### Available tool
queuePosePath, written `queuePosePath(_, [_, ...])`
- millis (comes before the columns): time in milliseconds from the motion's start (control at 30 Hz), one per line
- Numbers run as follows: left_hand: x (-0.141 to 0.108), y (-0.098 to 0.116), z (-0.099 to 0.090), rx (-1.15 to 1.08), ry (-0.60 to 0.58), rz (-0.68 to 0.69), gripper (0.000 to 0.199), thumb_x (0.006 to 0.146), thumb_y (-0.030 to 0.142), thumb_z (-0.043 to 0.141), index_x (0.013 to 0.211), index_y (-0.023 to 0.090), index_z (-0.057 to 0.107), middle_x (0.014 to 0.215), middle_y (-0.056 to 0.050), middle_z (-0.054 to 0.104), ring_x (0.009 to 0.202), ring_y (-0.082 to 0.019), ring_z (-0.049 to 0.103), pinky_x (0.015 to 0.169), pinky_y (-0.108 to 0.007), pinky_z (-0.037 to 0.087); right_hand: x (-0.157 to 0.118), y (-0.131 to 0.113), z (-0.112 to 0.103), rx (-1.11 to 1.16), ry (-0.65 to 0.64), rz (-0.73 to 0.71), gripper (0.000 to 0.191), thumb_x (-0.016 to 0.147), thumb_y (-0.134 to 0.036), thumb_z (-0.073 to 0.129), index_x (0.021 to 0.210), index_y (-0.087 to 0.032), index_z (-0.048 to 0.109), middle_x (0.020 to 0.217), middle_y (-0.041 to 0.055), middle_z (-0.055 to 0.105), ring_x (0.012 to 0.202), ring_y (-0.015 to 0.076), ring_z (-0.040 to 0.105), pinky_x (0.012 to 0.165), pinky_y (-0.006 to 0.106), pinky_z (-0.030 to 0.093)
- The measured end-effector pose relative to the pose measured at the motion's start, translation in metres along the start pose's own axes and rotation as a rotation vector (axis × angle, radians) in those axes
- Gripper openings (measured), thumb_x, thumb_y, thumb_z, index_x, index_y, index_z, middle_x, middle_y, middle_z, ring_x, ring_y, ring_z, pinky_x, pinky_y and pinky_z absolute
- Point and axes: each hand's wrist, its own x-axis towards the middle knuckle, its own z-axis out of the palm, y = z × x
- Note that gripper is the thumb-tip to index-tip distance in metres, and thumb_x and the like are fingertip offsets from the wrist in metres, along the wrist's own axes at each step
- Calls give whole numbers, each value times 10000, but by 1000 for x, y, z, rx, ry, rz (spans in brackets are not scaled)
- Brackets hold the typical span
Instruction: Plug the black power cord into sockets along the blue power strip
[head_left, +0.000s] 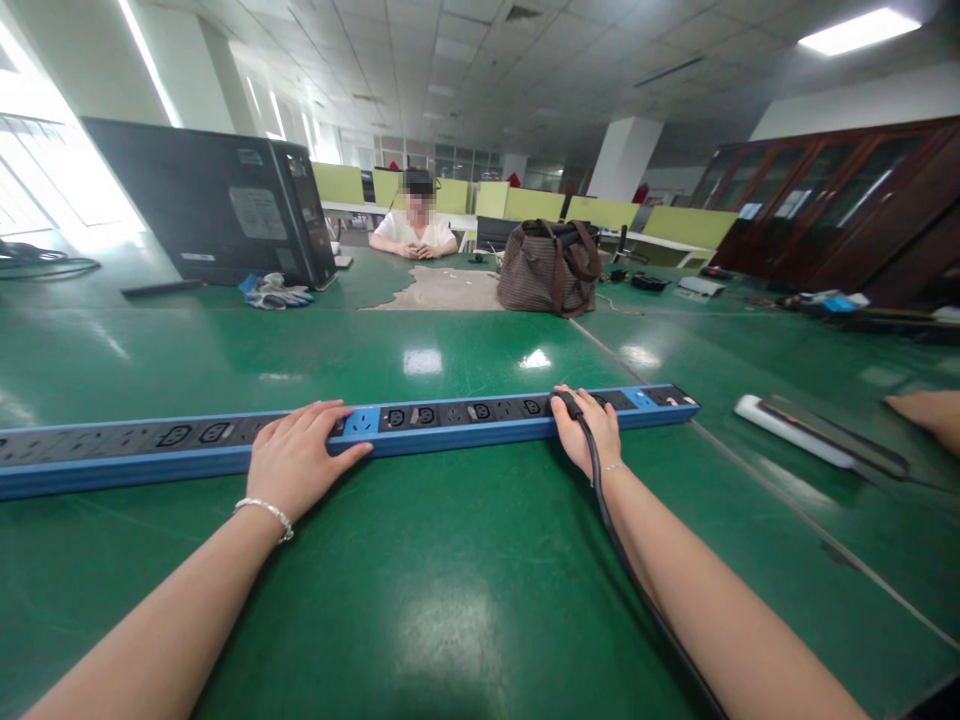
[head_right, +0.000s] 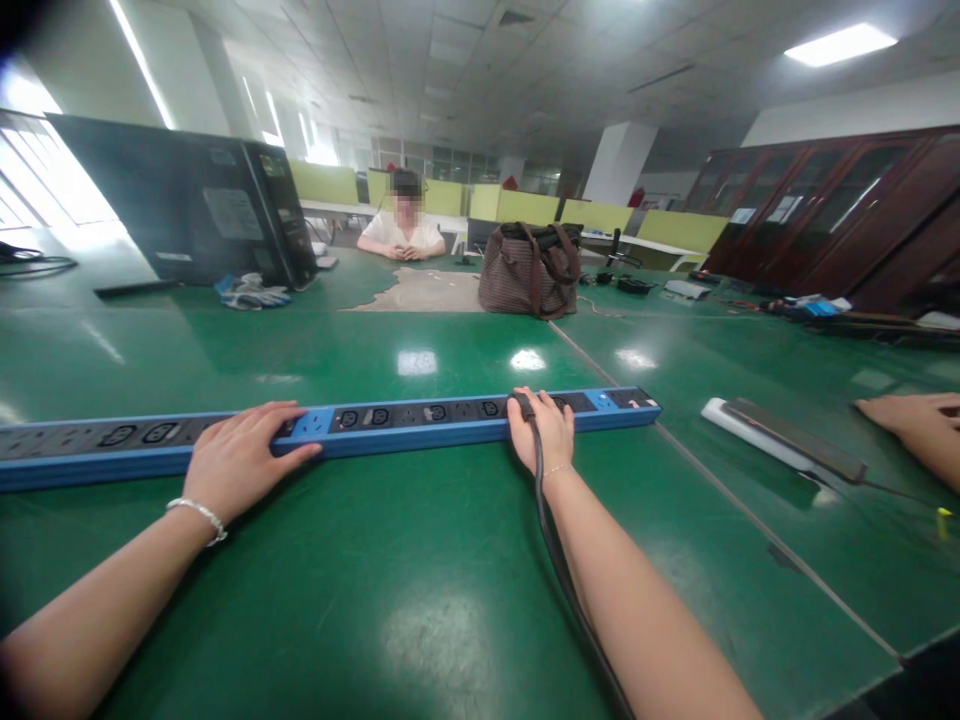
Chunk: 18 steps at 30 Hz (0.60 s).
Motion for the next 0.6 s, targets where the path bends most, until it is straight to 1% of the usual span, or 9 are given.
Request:
queuePosePath(167, [0,-1,0,3,-1,6,516,810,573,479,1203,244,537,1311,-85,567,1205,-283,499,1004,-455,342,-1,-1,3,13,75,-38,349,870,-412,437,1114,-271,642,1160,47,670,1189,225,527,1059,497,230])
queuePosePath(267, [0,0,0,4,-4,5,512,807,567,486,1196,240,546,1307,-86,569,1199,-287,504,998,-457,345,0,-1,4,45,97,-14,337,853,-411,440,1055,-260,663,1121,54,685,1162,219,548,1053,484,224])
queuePosePath(433, [0,-1,0,15,-7,-4,516,804,570,492,1199,242,544,1305,-82,571,1200,-284,505,992,-458,348,0,-5,5,132,94,32,318,833,-408,444,988,-255,676,1087,50,697,1135,218,566,1065,487,190])
queuePosePath(533, [0,-2,1,16,2,-2,520,804,570,491,1198,236,548,1302,-86,573,1199,-289,506,989,-463,349,1,-6,4,199,100,42,311,808,-432,474,948,-253,686,1045,42,710,1083,230,592,1083,518,145])
queuePosePath(567, [0,-2,2,15,5,-1,519,804,568,491,1197,235,550,1300,-85,573,1196,-290,508,988,-463,349,3,-5,3,251,124,57,320,803,-450,479,929,-245,689,1011,40,718,1051,232,605,1084,524,152])
queuePosePath(600, [0,-2,2,14,6,-1,517,803,566,493,1195,234,551,1300,-84,574,1194,-290,510,987,-462,351,5,-4,2,339,172,89,341,803,-472,475,912,-231,691,972,43,723,1015,232,618,1075,522,192])
